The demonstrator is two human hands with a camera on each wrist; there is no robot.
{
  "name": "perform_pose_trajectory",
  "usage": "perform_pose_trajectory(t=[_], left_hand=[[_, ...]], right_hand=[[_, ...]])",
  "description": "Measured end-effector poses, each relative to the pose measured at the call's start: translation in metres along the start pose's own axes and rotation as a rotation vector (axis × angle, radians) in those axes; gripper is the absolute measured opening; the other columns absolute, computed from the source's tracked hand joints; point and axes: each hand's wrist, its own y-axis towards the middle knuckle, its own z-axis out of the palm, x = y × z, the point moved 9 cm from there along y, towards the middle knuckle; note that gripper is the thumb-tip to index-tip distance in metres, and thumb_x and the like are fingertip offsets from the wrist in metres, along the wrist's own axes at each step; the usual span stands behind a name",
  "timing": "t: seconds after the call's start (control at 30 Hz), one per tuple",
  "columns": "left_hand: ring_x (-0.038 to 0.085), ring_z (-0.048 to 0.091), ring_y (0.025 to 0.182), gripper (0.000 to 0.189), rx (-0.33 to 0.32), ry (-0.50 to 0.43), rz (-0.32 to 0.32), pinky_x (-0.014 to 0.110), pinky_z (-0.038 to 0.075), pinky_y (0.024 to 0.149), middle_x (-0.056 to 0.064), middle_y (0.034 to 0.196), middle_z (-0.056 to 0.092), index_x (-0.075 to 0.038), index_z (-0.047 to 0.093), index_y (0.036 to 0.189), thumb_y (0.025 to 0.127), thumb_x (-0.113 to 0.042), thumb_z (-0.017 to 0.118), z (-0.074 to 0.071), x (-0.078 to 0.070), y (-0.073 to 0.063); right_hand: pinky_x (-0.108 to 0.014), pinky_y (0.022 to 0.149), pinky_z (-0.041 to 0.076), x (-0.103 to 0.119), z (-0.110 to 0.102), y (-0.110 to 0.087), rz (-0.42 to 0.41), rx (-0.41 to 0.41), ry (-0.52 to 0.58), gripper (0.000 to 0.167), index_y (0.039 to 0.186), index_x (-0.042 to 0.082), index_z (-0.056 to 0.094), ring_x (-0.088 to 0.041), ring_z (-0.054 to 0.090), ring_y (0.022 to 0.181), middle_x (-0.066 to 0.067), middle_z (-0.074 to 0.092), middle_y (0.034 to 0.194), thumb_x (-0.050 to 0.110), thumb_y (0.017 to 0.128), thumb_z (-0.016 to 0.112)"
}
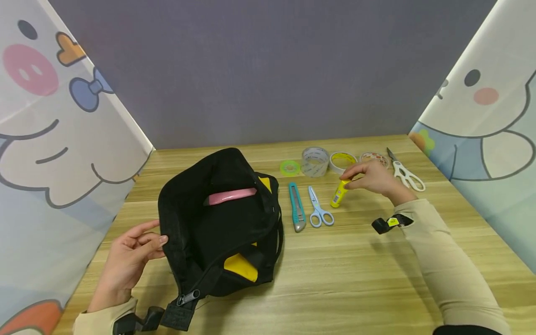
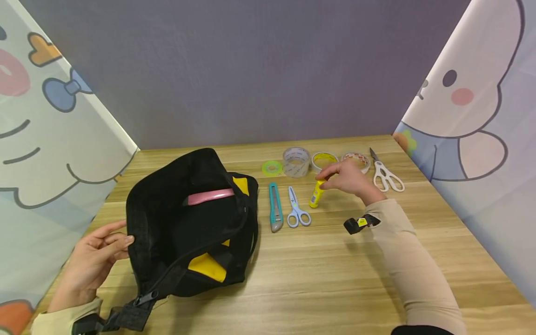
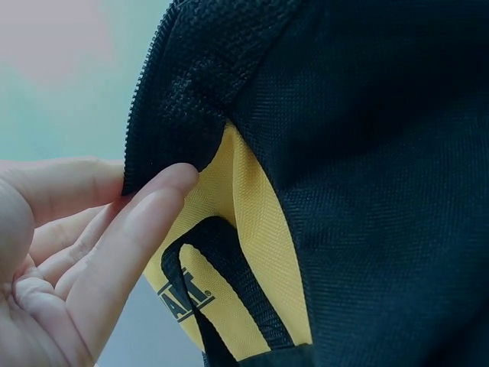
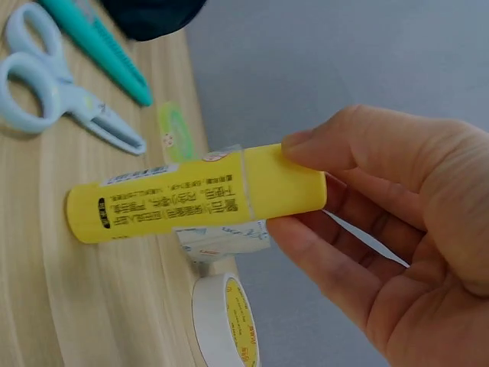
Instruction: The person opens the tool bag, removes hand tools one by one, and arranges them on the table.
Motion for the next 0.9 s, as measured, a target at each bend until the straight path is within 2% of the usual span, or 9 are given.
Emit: perform_pose_trajectory(t=[0.13,0.37,0.53,0.9], left_hand=[[0.015,0.07,0.072,0.047,-0.007,0.0,-0.005,0.027,0.062,0.062,0.007,0.091,0.075,-0.008,0.07,0.123,0.094,0.022,0.049,0.0,0.0,0.0],[0.015,0.07,0.071,0.047,-0.026,-0.016,-0.009,0.026,0.061,0.061,0.008,0.09,0.075,-0.008,0.07,0.123,0.094,0.023,0.049,-0.001,0.002,-0.002],[0.015,0.069,0.072,0.047,-0.028,-0.016,-0.013,0.026,0.061,0.061,0.008,0.091,0.075,-0.008,0.07,0.123,0.093,0.023,0.049,-0.001,0.002,-0.002],[0.014,0.07,0.073,0.048,0.005,-0.003,-0.015,0.027,0.062,0.064,0.007,0.092,0.075,-0.009,0.069,0.125,0.095,0.022,0.048,-0.001,0.001,-0.003]], right_hand=[[-0.015,0.075,0.053,0.005,0.003,0.001,-0.006,0.027,-0.022,0.021,0.102,-0.004,0.077,-0.036,0.061,0.11,-0.019,0.071,0.11,0.001,0.082,0.081],[-0.022,0.072,0.056,0.01,0.013,0.004,-0.034,0.101,0.002,0.02,0.1,0.0,0.077,-0.027,0.065,0.093,-0.015,0.071,0.106,0.002,0.081,0.082],[-0.024,0.073,0.056,0.013,0.015,0.002,-0.021,0.112,-0.002,0.019,0.1,0.002,0.077,-0.024,0.064,0.092,-0.01,0.071,0.103,0.002,0.081,0.082],[-0.026,0.078,0.055,0.017,0.01,-0.002,-0.016,0.123,-0.007,0.027,0.108,0.0,0.073,-0.028,0.067,0.098,-0.013,0.072,0.106,0.007,0.084,0.081]])
